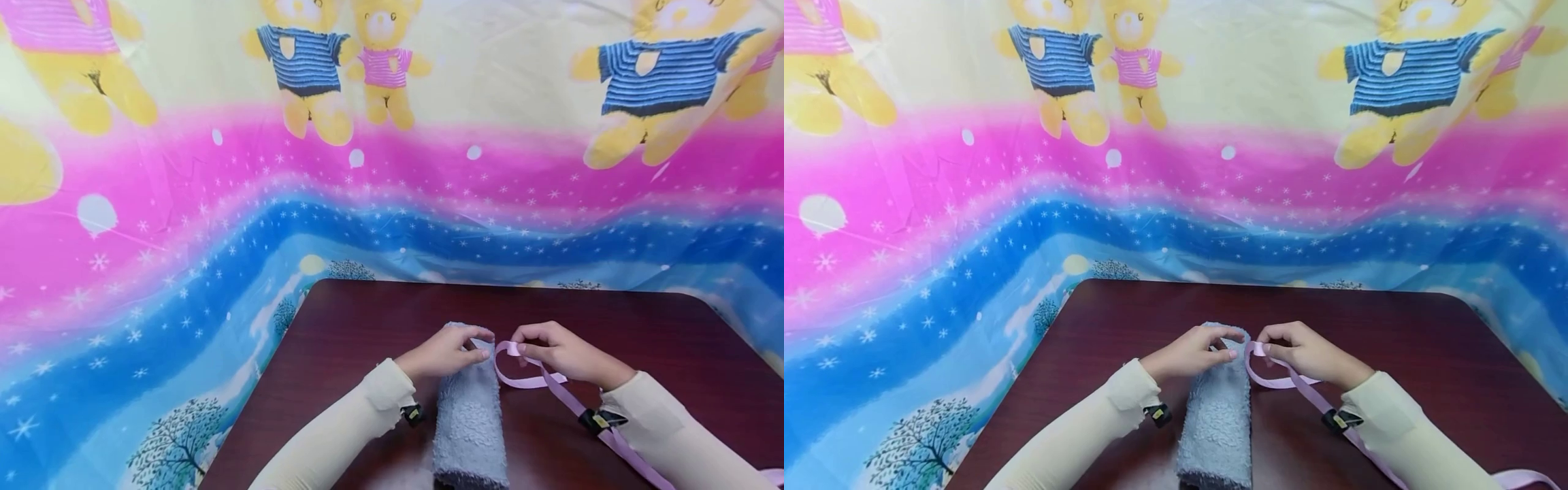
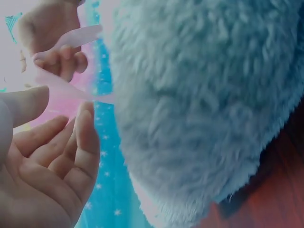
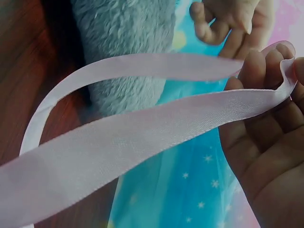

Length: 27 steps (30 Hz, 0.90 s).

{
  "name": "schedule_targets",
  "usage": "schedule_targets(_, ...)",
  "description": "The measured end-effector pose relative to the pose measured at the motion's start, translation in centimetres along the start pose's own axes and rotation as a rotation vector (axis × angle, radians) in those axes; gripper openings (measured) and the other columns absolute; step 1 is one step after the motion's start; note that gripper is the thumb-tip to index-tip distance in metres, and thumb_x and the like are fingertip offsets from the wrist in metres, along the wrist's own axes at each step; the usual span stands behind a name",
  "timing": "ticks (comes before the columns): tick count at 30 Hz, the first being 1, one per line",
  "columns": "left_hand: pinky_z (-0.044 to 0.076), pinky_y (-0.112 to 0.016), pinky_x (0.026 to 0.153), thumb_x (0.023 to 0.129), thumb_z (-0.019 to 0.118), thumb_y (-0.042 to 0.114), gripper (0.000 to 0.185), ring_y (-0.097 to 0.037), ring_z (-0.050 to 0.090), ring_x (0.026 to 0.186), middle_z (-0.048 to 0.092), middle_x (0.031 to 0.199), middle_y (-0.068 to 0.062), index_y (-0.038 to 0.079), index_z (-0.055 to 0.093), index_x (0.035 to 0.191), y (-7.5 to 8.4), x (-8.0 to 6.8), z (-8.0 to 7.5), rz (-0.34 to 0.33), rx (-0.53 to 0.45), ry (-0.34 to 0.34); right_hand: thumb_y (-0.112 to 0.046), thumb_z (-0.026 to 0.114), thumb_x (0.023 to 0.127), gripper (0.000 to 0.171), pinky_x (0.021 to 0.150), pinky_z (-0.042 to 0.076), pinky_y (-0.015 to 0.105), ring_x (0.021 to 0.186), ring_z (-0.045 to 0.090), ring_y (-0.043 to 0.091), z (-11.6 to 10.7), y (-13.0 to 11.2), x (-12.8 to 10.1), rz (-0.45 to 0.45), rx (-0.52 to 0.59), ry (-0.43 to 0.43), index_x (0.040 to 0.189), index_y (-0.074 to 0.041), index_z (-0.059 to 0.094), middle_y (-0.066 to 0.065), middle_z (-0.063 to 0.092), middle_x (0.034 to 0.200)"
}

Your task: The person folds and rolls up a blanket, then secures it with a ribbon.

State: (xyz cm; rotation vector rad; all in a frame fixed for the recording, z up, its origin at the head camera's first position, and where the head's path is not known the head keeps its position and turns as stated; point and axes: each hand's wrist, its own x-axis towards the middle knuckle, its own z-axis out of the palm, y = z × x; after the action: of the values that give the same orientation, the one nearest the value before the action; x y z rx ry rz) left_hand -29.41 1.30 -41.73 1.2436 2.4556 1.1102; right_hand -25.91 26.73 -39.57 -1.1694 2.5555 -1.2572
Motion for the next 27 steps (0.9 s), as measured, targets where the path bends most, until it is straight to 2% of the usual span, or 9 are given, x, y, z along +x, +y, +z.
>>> schedule_targets(3,0.049,-0.015,0.073,0.095,0.066,0.023,0.042,0.001,0.059,0.092,0.062,0.123,0.004,0.010,0.057,0.134,0.2,0.6,0.5,-0.001,-0.023,0.010,-0.009,0.051,0.101,0.019,0.049,0.044,0.029,0.050,0.044,0.016,0.1,-0.5,0.3,-0.024,0.014,-0.010,0.096,-0.020,0.065,0.001,0.058,0.074)
schedule_targets(6,0.048,-0.015,0.073,0.093,0.069,0.024,0.041,0.001,0.059,0.088,0.064,0.114,0.008,0.009,0.060,0.130,0.3,1.1,1.1,0.010,-0.041,0.012,-0.006,0.050,0.101,0.020,0.048,0.043,0.029,0.052,0.044,0.015,0.1,-0.8,0.5,-0.047,0.045,-0.022,0.098,-0.016,0.067,0.005,0.061,0.077)
schedule_targets(11,0.047,-0.013,0.067,0.094,0.067,0.020,0.019,0.003,0.054,0.078,0.066,0.093,0.012,0.009,0.070,0.109,0.3,1.2,1.8,0.060,0.000,0.032,-0.003,0.050,0.101,0.019,0.048,0.045,0.029,0.055,0.049,0.021,0.2,-1.0,0.5,-0.087,0.073,-0.027,0.096,-0.011,0.066,0.007,0.061,0.076)
schedule_targets(15,0.045,-0.015,0.064,0.096,0.064,0.019,0.011,0.002,0.051,0.075,0.064,0.086,0.014,0.013,0.073,0.097,0.0,0.8,1.8,0.068,-0.032,0.038,-0.006,0.050,0.101,0.018,0.047,0.047,0.030,0.056,0.052,0.024,0.4,-0.8,0.3,-0.053,0.056,-0.015,0.095,-0.013,0.065,0.003,0.061,0.075)
schedule_targets(19,0.045,-0.018,0.067,0.096,0.063,0.015,0.008,-0.001,0.054,0.079,0.067,0.091,0.010,0.012,0.070,0.094,-0.2,0.7,1.5,0.036,-0.216,0.050,-0.006,0.051,0.101,0.017,0.050,0.049,0.032,0.059,0.055,0.024,0.2,-0.4,0.1,-0.035,0.074,-0.006,0.095,-0.015,0.064,0.005,0.062,0.075)
schedule_targets(23,0.050,-0.023,0.077,0.096,0.059,0.004,0.003,-0.013,0.066,0.089,0.072,0.098,-0.009,0.001,0.060,0.095,-0.3,0.6,1.0,0.026,-0.507,0.056,-0.003,0.050,0.100,0.015,0.057,0.053,0.036,0.065,0.059,0.026,0.0,-0.2,0.2,-0.048,0.147,-0.004,0.097,-0.011,0.063,0.007,0.061,0.076)
schedule_targets(25,0.051,-0.028,0.082,0.096,0.056,0.000,0.002,-0.020,0.068,0.090,0.071,0.096,-0.016,-0.001,0.055,0.094,-0.2,0.6,0.7,0.027,-0.637,0.062,-0.002,0.050,0.100,0.013,0.059,0.053,0.039,0.066,0.060,0.025,-0.1,-0.2,0.2,-0.045,0.192,-0.005,0.100,-0.007,0.062,0.009,0.060,0.077)
schedule_targets(27,0.052,-0.032,0.082,0.096,0.053,-0.001,0.002,-0.023,0.069,0.084,0.070,0.089,-0.019,-0.002,0.052,0.095,-0.1,0.5,0.2,0.019,-0.730,0.070,-0.003,0.050,0.101,0.012,0.059,0.054,0.041,0.067,0.061,0.024,-0.2,-0.3,0.3,-0.027,0.242,-0.005,0.104,-0.004,0.062,0.012,0.060,0.077)
